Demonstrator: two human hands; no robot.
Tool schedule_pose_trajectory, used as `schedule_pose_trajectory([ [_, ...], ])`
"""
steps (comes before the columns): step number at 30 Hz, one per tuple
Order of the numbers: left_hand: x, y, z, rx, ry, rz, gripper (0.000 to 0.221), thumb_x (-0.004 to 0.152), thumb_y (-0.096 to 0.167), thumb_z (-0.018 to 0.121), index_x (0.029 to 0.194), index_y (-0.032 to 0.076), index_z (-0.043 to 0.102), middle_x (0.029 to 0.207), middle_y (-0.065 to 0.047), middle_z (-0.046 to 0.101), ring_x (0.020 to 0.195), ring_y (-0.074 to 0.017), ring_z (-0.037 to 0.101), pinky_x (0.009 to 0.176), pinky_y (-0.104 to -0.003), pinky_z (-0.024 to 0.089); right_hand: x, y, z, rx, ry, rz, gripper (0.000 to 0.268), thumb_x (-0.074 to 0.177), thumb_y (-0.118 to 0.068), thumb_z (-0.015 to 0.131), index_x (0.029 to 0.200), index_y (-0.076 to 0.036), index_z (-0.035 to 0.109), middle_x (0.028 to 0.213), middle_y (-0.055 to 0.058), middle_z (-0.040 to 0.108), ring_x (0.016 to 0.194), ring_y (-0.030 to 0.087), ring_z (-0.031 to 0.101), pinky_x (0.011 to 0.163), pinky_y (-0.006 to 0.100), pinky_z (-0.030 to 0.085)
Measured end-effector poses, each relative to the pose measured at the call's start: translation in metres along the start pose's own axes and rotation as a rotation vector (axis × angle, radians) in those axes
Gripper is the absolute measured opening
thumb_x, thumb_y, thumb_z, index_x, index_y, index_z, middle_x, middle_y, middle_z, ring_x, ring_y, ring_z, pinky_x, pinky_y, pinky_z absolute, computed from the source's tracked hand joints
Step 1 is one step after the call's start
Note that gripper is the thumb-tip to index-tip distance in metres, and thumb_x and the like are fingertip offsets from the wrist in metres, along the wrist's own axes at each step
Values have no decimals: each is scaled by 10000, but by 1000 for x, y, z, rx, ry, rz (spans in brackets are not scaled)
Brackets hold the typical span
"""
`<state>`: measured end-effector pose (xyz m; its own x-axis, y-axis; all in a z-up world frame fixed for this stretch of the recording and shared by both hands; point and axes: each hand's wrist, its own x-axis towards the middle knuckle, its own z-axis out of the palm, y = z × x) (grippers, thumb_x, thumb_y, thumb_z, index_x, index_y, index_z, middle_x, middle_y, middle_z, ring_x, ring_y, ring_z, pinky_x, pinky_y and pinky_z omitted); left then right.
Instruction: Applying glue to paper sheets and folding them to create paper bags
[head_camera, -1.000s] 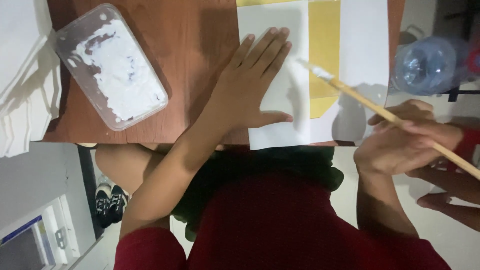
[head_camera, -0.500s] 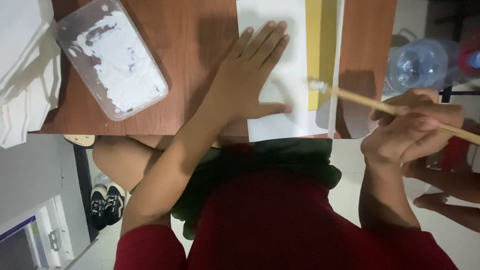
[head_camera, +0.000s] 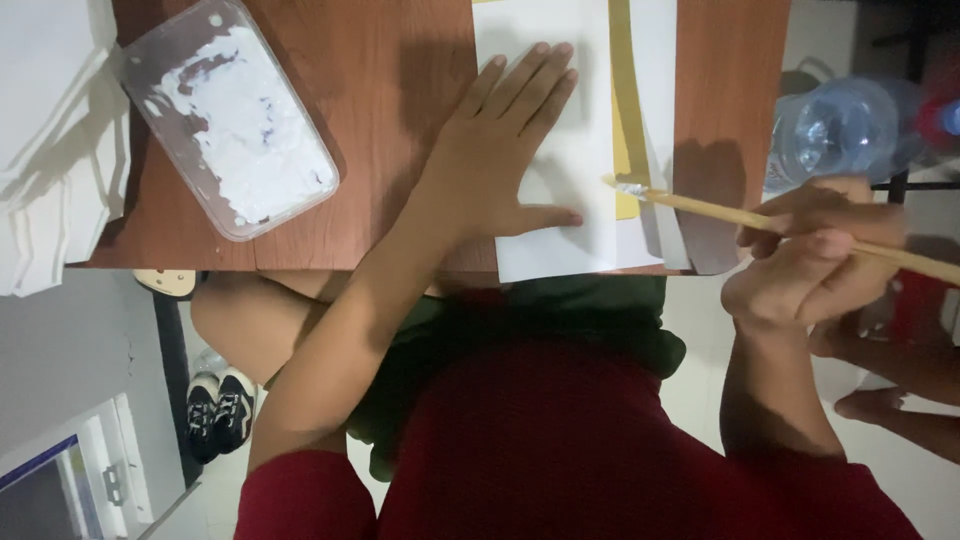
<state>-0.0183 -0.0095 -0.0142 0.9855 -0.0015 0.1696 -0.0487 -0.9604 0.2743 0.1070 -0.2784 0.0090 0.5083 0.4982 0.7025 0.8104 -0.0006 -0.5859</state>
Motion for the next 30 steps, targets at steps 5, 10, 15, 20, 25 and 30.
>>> schedule_pose_trajectory([
  [5,-1,3,-8,-9,1,-4,1211,873,825,807,1622,26,291,1693,-122,243,1570,-226,159,1309,-421,95,-5,18,13,38,28,-46,312,1207,-284,362,1104,1,435,762,102,469,507,193,421,467,345,410],
  [10,-1,2,-5,8,-19,-21,1259,867,858,835,1636,50,251,1710,-106,224,1581,-215,146,1318,-418,82,0,5,9,60,-27,52,346,1192,-273,347,1079,44,427,775,126,489,518,181,373,532,324,362],
  [15,1,1,-2,15,-10,-10,1248,873,880,813,1634,52,272,1700,-114,226,1573,-232,152,1310,-435,95,6,11,-8,-29,-74,43,351,1215,-242,314,1109,67,441,773,148,511,494,205,375,519,357,383],
  [20,-1,1,-2,-17,-7,-3,1266,845,854,822,1628,19,280,1699,-136,227,1573,-238,138,1307,-444,85,32,22,-8,27,-103,49,373,1243,-290,309,1138,37,454,796,127,486,502,198,387,474,346,366],
  [25,-2,1,-1,47,-53,-26,1291,871,908,788,1648,52,215,1721,-118,187,1581,-224,109,1311,-431,67,60,7,25,75,-206,-4,266,1250,-113,358,1095,83,447,739,100,431,492,186,406,494,346,411],
  [30,-1,0,-3,42,-41,-6,1241,880,899,704,1640,22,261,1706,-110,191,1570,-225,106,1302,-429,82,42,11,29,-88,-107,-124,280,1219,-60,395,1058,121,534,769,130,481,546,212,361,554,375,333],
])
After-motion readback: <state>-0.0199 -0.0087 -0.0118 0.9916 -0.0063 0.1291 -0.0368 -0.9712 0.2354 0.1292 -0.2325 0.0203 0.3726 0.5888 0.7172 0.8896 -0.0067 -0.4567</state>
